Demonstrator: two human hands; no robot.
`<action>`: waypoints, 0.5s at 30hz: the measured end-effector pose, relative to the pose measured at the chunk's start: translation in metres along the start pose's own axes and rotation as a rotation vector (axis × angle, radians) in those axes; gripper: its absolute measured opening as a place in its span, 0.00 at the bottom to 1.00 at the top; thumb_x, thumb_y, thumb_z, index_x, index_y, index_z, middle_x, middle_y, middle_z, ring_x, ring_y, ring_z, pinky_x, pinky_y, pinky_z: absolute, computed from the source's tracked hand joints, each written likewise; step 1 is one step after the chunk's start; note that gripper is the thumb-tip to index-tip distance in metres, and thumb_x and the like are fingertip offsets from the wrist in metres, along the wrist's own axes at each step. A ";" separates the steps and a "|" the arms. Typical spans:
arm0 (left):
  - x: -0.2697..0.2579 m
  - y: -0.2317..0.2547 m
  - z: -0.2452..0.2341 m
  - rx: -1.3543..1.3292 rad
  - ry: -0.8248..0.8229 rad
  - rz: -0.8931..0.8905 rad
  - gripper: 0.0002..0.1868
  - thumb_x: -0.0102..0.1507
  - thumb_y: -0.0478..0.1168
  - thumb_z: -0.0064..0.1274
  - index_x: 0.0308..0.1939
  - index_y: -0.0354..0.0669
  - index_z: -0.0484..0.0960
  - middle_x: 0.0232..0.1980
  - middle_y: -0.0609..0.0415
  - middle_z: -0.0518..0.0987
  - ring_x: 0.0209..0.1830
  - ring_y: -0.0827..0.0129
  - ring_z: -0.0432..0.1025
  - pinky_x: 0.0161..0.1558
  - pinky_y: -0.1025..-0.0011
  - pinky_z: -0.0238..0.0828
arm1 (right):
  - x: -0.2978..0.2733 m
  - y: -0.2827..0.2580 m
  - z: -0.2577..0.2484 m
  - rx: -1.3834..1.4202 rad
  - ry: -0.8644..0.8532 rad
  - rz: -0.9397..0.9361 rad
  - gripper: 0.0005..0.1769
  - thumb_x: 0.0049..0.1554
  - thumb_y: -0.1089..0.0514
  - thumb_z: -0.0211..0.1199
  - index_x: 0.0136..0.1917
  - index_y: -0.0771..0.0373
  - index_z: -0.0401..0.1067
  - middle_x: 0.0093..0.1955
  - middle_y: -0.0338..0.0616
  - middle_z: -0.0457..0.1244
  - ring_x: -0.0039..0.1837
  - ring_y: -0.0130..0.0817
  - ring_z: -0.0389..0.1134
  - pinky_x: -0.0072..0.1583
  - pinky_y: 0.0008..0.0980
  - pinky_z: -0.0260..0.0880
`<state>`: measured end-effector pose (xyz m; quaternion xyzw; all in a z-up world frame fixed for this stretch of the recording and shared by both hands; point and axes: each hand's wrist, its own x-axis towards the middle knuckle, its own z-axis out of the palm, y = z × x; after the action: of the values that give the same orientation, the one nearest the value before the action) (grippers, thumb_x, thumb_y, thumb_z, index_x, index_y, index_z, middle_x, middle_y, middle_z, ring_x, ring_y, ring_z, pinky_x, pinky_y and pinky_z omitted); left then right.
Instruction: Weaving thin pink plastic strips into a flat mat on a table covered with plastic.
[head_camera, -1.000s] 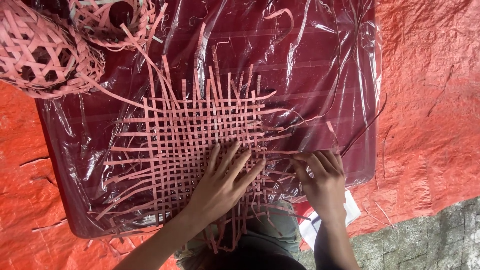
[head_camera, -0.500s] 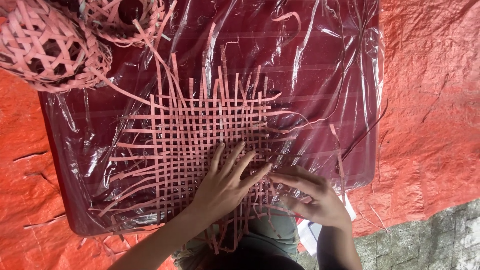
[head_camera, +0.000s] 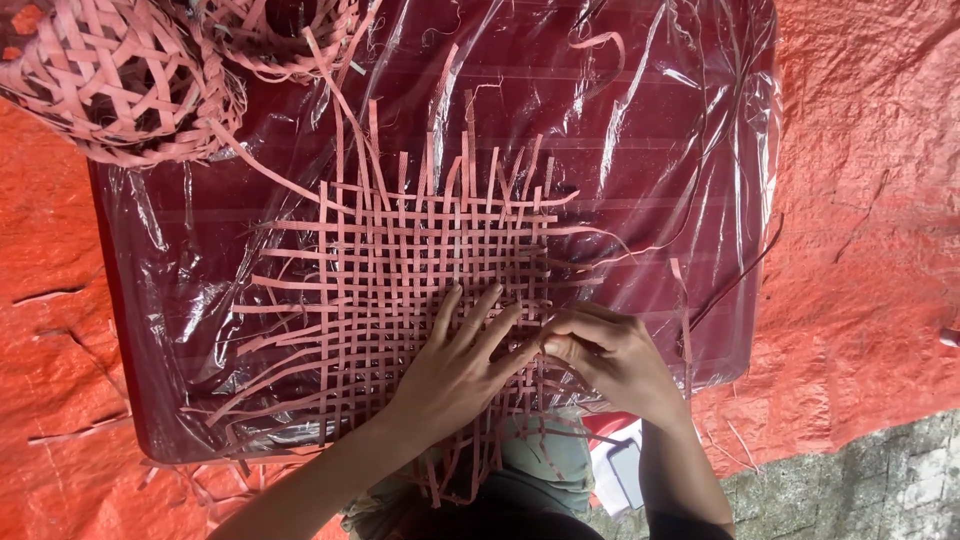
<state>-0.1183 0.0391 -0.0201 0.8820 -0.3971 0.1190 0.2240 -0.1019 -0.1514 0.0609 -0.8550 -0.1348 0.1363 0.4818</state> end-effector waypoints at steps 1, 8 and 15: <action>0.000 0.000 -0.002 0.000 0.001 -0.001 0.27 0.54 0.44 0.49 0.57 0.64 0.62 0.59 0.47 0.61 0.66 0.52 0.52 0.61 0.43 0.41 | 0.003 -0.006 0.000 -0.001 -0.001 0.000 0.04 0.48 0.63 0.59 0.33 0.62 0.72 0.27 0.44 0.63 0.30 0.37 0.65 0.35 0.31 0.64; -0.001 0.000 -0.008 -0.018 -0.119 -0.010 0.33 0.54 0.38 0.50 0.61 0.59 0.56 0.63 0.47 0.51 0.67 0.51 0.47 0.63 0.43 0.37 | 0.009 -0.001 0.000 -0.029 -0.069 0.130 0.03 0.49 0.62 0.58 0.37 0.61 0.73 0.29 0.42 0.63 0.26 0.26 0.62 0.29 0.21 0.66; -0.001 0.003 -0.011 -0.022 -0.150 -0.063 0.25 0.62 0.48 0.42 0.59 0.39 0.64 0.65 0.39 0.53 0.67 0.53 0.49 0.66 0.50 0.38 | 0.010 0.009 0.007 -0.189 -0.121 0.251 0.04 0.49 0.66 0.57 0.34 0.62 0.70 0.33 0.43 0.67 0.23 0.25 0.62 0.25 0.14 0.69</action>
<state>-0.1218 0.0433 -0.0098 0.8980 -0.3862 0.0410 0.2068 -0.0946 -0.1472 0.0489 -0.8969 -0.0680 0.2333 0.3694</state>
